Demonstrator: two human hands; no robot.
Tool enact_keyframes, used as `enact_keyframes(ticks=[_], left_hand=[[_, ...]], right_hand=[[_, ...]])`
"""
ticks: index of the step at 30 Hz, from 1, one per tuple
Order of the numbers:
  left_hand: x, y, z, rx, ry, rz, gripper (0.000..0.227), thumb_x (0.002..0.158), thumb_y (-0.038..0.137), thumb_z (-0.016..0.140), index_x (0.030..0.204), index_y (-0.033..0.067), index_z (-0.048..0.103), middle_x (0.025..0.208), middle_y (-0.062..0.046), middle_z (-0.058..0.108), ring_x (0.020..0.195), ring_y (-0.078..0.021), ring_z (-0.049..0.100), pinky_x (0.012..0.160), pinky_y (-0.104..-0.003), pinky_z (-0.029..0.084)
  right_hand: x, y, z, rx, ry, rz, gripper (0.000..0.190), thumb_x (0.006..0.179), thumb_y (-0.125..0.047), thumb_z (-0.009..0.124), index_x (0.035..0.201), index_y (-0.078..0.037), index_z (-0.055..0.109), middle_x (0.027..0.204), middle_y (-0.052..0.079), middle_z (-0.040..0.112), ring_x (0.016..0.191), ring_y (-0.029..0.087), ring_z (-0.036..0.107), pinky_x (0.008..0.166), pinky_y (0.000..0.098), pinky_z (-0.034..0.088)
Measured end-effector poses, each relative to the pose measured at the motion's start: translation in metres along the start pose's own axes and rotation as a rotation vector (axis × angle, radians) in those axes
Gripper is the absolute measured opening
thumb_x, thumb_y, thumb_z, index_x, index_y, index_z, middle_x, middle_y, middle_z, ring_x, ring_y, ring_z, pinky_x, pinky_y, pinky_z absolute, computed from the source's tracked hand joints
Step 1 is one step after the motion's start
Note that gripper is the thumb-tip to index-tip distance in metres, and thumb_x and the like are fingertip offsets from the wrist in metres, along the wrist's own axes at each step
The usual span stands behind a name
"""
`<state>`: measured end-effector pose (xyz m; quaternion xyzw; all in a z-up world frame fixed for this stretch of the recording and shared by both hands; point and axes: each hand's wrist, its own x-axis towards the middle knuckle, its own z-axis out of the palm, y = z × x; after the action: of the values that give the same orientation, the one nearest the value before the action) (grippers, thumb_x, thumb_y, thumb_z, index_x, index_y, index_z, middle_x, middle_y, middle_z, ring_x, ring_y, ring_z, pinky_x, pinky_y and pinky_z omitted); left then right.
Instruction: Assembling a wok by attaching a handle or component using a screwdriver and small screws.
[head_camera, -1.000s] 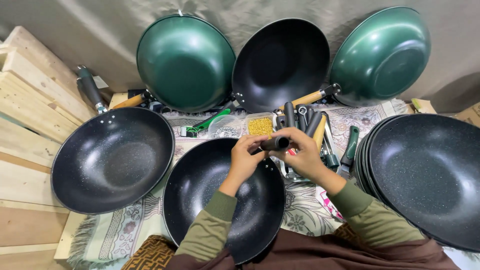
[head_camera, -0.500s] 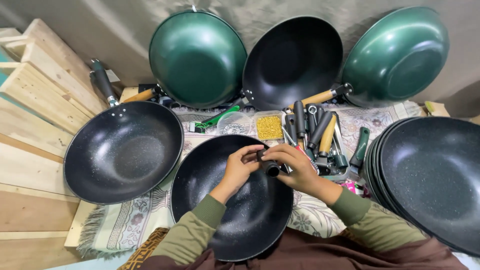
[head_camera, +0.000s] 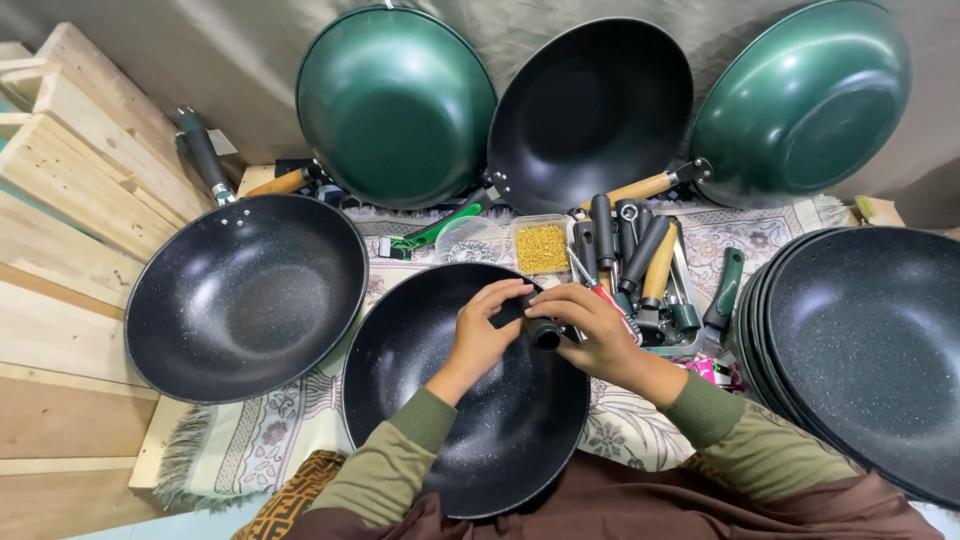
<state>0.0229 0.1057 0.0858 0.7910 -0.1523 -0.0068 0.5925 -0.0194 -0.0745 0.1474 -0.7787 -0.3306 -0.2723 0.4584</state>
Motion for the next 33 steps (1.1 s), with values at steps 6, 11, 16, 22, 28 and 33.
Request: enact_keyframes(ticks=[6, 11, 16, 22, 28, 33], left_hand=[[0.0, 0.0, 0.002, -0.034, -0.002, 0.109, 0.042, 0.076, 0.009, 0.085, 0.116, 0.0215, 0.079, 0.121, -0.004, 0.075, 0.117, -0.028, 0.07, 0.099, -0.041, 0.057], [-0.006, 0.008, 0.008, -0.112, -0.061, 0.005, 0.039, 0.082, 0.021, 0.086, 0.12, 0.0179, 0.078, 0.111, -0.007, 0.078, 0.107, -0.0244, 0.074, 0.094, -0.037, 0.058], [-0.007, 0.015, 0.006, -0.217, -0.125, -0.068, 0.039, 0.088, 0.025, 0.083, 0.126, 0.0155, 0.076, 0.107, -0.012, 0.079, 0.103, -0.0225, 0.075, 0.091, -0.035, 0.059], [-0.007, 0.009, 0.012, -0.363, -0.165, -0.133, 0.041, 0.093, 0.023, 0.078, 0.132, 0.014, 0.073, 0.103, -0.013, 0.078, 0.1, -0.0146, 0.069, 0.092, -0.035, 0.058], [-0.014, 0.03, 0.01, -0.527, -0.234, -0.122, 0.048, 0.096, 0.015, 0.073, 0.143, 0.0089, 0.063, 0.094, -0.011, 0.078, 0.092, -0.0137, 0.071, 0.094, -0.033, 0.058], [-0.018, 0.039, 0.014, -0.715, -0.269, -0.121, 0.052, 0.099, 0.01, 0.068, 0.149, 0.0066, 0.055, 0.088, -0.018, 0.077, 0.086, -0.0267, 0.078, 0.09, -0.037, 0.062]], right_hand=[[0.0, 0.007, -0.011, 0.157, 0.125, 0.415, 0.044, 0.069, 0.002, 0.089, 0.11, -0.007, 0.077, 0.1, 0.01, 0.076, 0.093, 0.023, 0.072, 0.066, 0.0332, 0.062], [-0.006, 0.024, -0.013, 0.387, 0.269, 0.702, 0.048, 0.073, 0.003, 0.088, 0.118, 0.0, 0.071, 0.103, 0.012, 0.074, 0.09, 0.017, 0.068, 0.067, 0.0291, 0.062], [0.001, 0.024, -0.017, 0.509, 0.383, 0.912, 0.042, 0.077, -0.001, 0.086, 0.116, 0.001, 0.07, 0.092, 0.006, 0.071, 0.076, 0.01, 0.068, 0.06, 0.0237, 0.063], [0.001, 0.03, -0.018, 0.609, 0.436, 1.056, 0.031, 0.082, -0.009, 0.085, 0.107, -0.002, 0.069, 0.087, 0.007, 0.069, 0.069, 0.012, 0.068, 0.058, 0.0255, 0.064], [-0.01, 0.048, -0.018, 0.695, 0.379, 1.184, 0.037, 0.085, -0.018, 0.084, 0.114, -0.002, 0.069, 0.084, 0.005, 0.069, 0.067, 0.015, 0.073, 0.059, 0.0253, 0.064], [0.01, 0.02, -0.023, 0.764, 0.288, 1.268, 0.078, 0.083, -0.019, 0.084, 0.148, -0.002, 0.046, 0.083, 0.007, 0.061, 0.066, 0.017, 0.073, 0.057, 0.0268, 0.063]])
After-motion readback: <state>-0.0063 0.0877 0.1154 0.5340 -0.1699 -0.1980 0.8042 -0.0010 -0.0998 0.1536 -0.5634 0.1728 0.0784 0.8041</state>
